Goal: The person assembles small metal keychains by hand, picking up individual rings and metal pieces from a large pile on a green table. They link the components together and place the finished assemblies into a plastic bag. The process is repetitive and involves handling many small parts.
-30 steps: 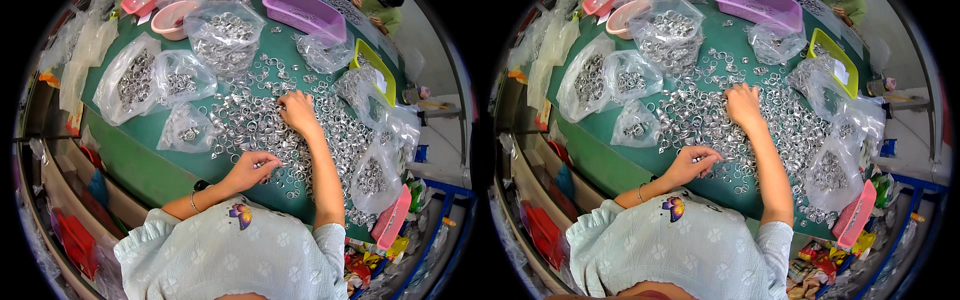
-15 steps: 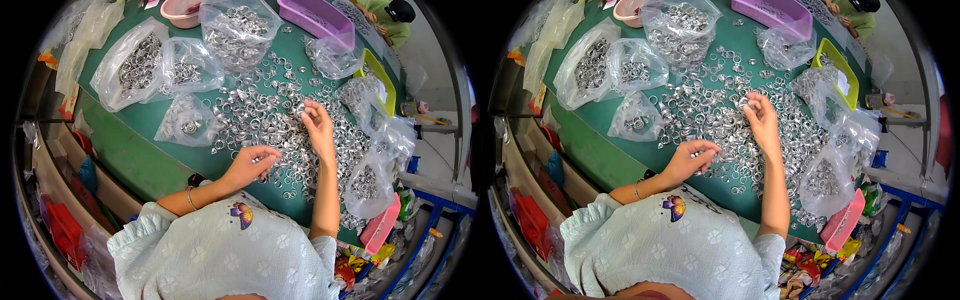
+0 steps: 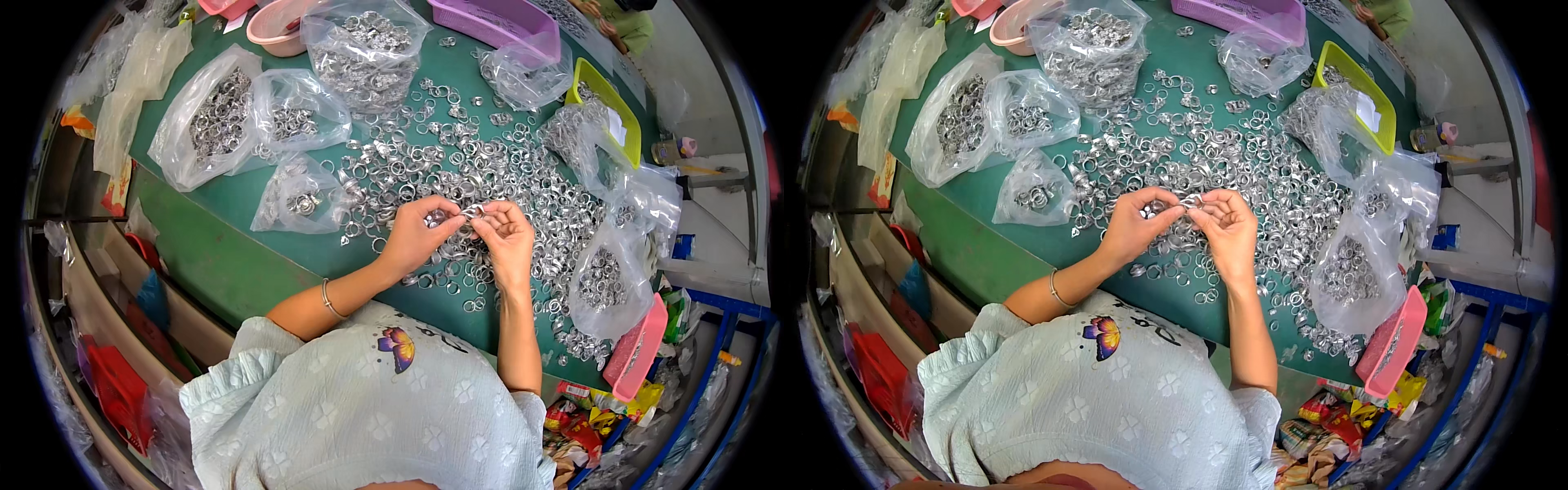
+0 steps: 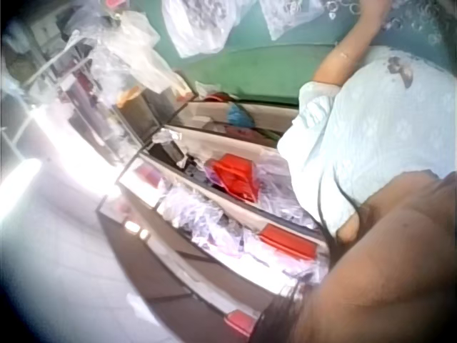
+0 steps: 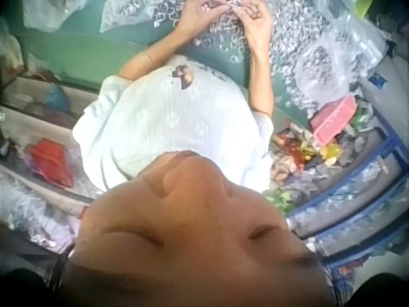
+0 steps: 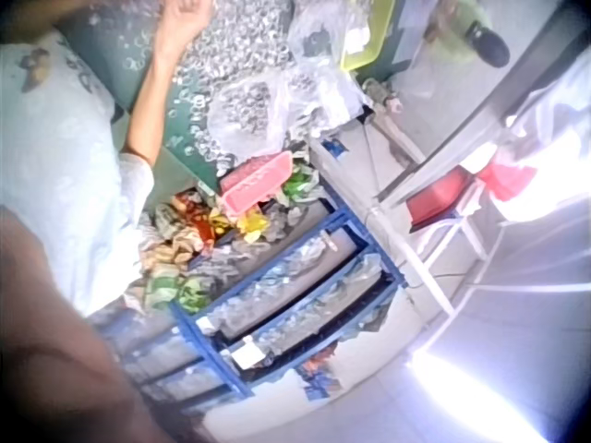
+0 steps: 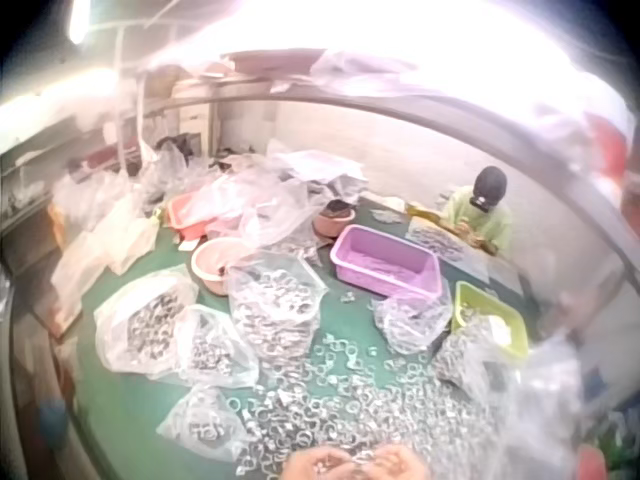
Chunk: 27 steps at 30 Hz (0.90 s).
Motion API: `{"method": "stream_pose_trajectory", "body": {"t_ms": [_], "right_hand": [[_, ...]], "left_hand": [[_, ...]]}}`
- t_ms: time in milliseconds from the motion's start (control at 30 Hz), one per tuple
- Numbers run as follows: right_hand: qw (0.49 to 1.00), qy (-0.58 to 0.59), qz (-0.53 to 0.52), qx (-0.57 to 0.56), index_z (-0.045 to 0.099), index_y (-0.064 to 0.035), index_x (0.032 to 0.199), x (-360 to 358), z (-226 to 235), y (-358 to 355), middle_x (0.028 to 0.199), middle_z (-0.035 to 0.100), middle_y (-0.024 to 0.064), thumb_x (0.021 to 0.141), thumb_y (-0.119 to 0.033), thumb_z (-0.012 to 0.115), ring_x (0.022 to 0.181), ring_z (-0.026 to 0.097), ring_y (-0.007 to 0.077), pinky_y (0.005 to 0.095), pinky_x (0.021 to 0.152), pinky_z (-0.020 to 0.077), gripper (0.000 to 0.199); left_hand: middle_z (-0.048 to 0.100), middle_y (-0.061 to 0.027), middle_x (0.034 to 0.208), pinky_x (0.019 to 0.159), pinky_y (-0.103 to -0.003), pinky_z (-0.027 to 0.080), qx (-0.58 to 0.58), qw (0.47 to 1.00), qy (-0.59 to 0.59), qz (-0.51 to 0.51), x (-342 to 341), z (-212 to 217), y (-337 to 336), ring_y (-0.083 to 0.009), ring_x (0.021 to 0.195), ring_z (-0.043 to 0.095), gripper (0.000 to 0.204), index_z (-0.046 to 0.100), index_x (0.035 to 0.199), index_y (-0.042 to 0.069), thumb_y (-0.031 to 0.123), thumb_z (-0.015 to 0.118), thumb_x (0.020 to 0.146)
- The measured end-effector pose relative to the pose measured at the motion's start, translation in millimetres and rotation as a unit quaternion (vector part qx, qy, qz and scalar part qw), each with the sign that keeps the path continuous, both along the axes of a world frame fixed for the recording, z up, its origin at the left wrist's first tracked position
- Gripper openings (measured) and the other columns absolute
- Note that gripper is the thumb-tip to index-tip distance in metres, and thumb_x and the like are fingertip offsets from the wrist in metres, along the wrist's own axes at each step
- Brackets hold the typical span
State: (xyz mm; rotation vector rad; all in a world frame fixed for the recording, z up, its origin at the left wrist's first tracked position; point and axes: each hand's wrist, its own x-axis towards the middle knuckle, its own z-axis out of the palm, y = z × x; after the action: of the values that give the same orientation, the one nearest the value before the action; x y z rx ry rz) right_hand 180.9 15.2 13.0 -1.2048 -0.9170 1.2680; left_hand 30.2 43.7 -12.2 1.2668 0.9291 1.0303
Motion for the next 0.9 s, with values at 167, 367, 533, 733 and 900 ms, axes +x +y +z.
{"method": "stream_pose_trajectory", "body": {"t_ms": [167, 367, 533, 733, 900], "right_hand": [[0.971, 0.233, -0.053, -0.019, 0.054, -0.0006, 0.096, -10, -5, -8, 0.094, 0.06, 0.0087, 0.082, 0.0, 0.06, 0.081, 0.059, 0.0131, 0.0246, 0.065, 0.0504, 0.015], [0.991, 0.125, -0.055, 0.002, 0.054, -0.0004, 0.09, -4, -7, -12, 0.089, 0.061, 0.0102, 0.083, -0.001, 0.06, 0.081, 0.061, 0.0172, 0.0271, 0.064, 0.0516, 0.009], [0.981, 0.189, -0.03, -0.017, 0.053, -0.0008, 0.089, -7, 7, -13, 0.084, 0.059, 0.0094, 0.085, -0.004, 0.057, 0.073, 0.061, 0.0176, 0.0274, 0.059, 0.0513, 0.006], [0.974, 0.226, -0.002, 0.018, 0.052, 0.0018, 0.101, -5, 21, -14, 0.08, 0.057, 0.0054, 0.088, -0.008, 0.054, 0.066, 0.059, 0.0136, 0.0255, 0.055, 0.0493, 0.016], [0.945, 0.312, -0.006, -0.102, 0.058, 0.0041, 0.098, -3, 14, -24, 0.085, 0.055, 0.0055, 0.088, -0.006, 0.052, 0.063, 0.059, 0.0121, 0.0245, 0.056, 0.0502, 0.015]], "left_hand": [[0.059, -0.0034, 0.076, 0.055, -0.021, 0.042, 0.192, 0.978, -0.006, 0.079, 7, 0, 0, -0.0069, 0.062, 0.053, 0.008, 0.061, 0.085, -0.001, 0.004, 0.064, 0.079], [0.061, -0.0081, 0.077, 0.062, -0.025, 0.045, 0.115, 0.991, 0.017, 0.063, 4, 10, -4, -0.0131, 0.069, 0.057, 0.008, 0.061, 0.083, -0.002, 0.0, 0.064, 0.075], [0.06, -0.01, 0.078, 0.064, -0.027, 0.046, 0.093, 0.995, -0.004, 0.035, 0, 13, -4, -0.0176, 0.07, 0.059, 0.009, 0.06, 0.083, -0.001, -0.003, 0.064, 0.074], [0.06, -0.0115, 0.08, 0.065, -0.029, 0.048, 0.252, 0.967, 0.0, -0.027, -3, 19, -5, -0.0235, 0.074, 0.06, 0.011, 0.059, 0.082, -0.001, -0.005, 0.063, 0.073], [0.06, -0.0103, 0.079, 0.061, -0.029, 0.047, 0.274, 0.962, -0.01, 0.0, -4, 17, -15, -0.0228, 0.071, 0.06, 0.012, 0.058, 0.083, 0.0, -0.004, 0.063, 0.073]]}}
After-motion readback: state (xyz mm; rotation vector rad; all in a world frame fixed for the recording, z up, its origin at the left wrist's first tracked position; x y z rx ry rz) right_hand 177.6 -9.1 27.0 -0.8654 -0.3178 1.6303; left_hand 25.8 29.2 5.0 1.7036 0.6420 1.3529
